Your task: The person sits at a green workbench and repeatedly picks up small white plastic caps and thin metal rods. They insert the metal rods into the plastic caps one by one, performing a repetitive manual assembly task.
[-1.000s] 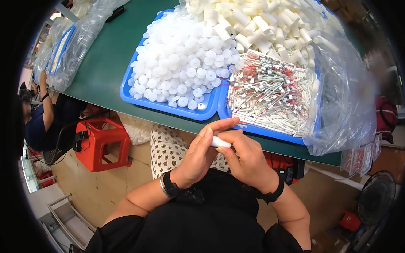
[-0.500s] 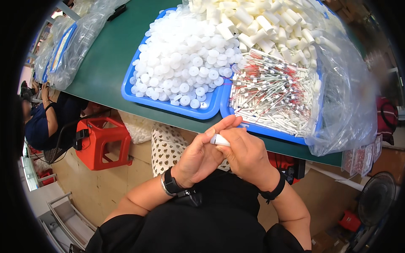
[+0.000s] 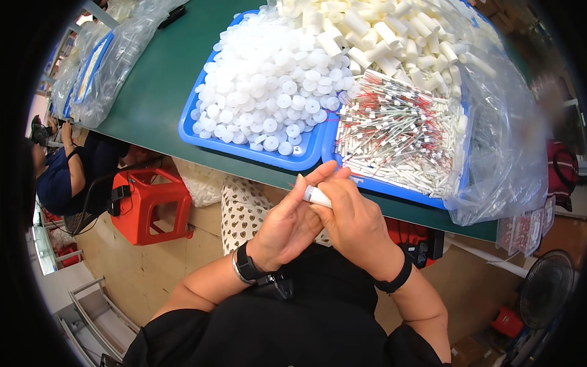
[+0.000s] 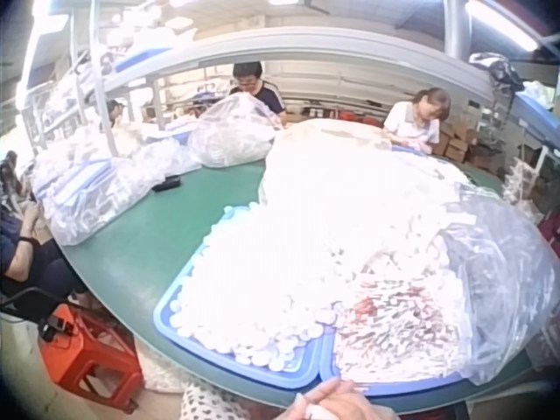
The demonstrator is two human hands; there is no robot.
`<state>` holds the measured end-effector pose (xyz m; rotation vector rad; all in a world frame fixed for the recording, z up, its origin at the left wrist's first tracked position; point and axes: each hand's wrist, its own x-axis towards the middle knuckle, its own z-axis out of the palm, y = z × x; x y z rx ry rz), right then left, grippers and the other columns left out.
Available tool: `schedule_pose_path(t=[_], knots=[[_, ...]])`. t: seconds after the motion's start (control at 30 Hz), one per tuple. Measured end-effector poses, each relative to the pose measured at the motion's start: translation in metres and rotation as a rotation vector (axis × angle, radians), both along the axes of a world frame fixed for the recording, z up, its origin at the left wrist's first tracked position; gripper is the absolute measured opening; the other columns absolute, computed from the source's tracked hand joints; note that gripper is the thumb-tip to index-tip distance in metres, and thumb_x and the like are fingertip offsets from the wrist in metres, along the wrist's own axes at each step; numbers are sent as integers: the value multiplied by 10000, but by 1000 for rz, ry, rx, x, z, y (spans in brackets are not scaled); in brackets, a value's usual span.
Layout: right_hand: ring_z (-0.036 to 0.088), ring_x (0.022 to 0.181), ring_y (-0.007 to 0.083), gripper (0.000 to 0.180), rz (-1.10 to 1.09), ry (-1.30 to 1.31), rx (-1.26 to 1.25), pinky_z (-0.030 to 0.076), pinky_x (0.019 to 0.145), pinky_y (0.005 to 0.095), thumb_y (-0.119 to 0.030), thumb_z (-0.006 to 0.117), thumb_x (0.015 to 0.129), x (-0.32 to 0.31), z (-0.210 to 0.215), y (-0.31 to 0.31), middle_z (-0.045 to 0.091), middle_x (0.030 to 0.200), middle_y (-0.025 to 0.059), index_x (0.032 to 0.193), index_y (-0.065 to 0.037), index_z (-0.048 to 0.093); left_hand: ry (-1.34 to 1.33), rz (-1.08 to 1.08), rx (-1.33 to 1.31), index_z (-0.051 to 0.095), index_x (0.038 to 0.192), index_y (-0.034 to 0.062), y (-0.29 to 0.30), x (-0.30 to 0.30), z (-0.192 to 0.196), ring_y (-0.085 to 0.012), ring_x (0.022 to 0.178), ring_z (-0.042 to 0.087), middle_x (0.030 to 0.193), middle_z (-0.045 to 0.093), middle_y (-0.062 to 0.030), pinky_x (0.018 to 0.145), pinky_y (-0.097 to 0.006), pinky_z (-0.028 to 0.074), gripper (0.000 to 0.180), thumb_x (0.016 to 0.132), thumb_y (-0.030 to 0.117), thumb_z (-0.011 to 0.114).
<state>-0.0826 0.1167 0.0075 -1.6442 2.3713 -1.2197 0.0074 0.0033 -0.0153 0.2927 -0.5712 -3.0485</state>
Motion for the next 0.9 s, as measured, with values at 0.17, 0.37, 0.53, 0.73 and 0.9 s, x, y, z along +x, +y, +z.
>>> schedule_pose_path(t=[0.17, 0.37, 0.53, 0.73, 0.9], knots=[[653, 714, 325, 238, 31, 19, 37, 521, 576, 371, -33, 681, 830, 4, -2, 2, 633, 890, 152, 1044, 9, 586, 51, 23, 82, 396, 1394, 140, 14, 2, -7, -259, 1393, 332, 1525, 325, -89, 1148, -439, 299, 489, 1041, 467, 310], [662, 689, 316, 235, -32, -65, -58, 519, 560, 371, -21, 681, 819, 8, -3, -2, 648, 886, 149, 1033, 17, 590, 80, 35, 212, 389, 1373, 147, 18, 1, -8, -230, 1361, 361, 1496, 352, -46, 1138, -412, 317, 469, 1041, 469, 314], [659, 652, 303, 258, -4, 19, -36, 516, 526, 355, -46, 695, 815, 5, -13, 4, 648, 880, 150, 1041, 15, 585, 29, 7, 199, 419, 1331, 146, 18, 2, -7, -233, 1367, 355, 1497, 352, -60, 1146, -409, 310, 439, 1042, 462, 319], [648, 657, 311, 267, -51, 94, 63, 514, 533, 361, -61, 695, 825, 8, -19, 8, 633, 864, 144, 1044, 13, 561, 2, 18, 190, 462, 1303, 152, 20, 0, -11, -274, 1384, 355, 1477, 394, -106, 1148, -440, 302, 401, 1050, 431, 325], [649, 674, 311, 256, -55, 31, 6, 522, 544, 373, -110, 693, 845, 7, -17, 2, 624, 847, 145, 1030, 15, 568, -74, -27, 119, 407, 1381, 123, 3, 2, 2, -246, 1362, 392, 1456, 424, -106, 1115, -424, 337, 499, 1046, 471, 286]])
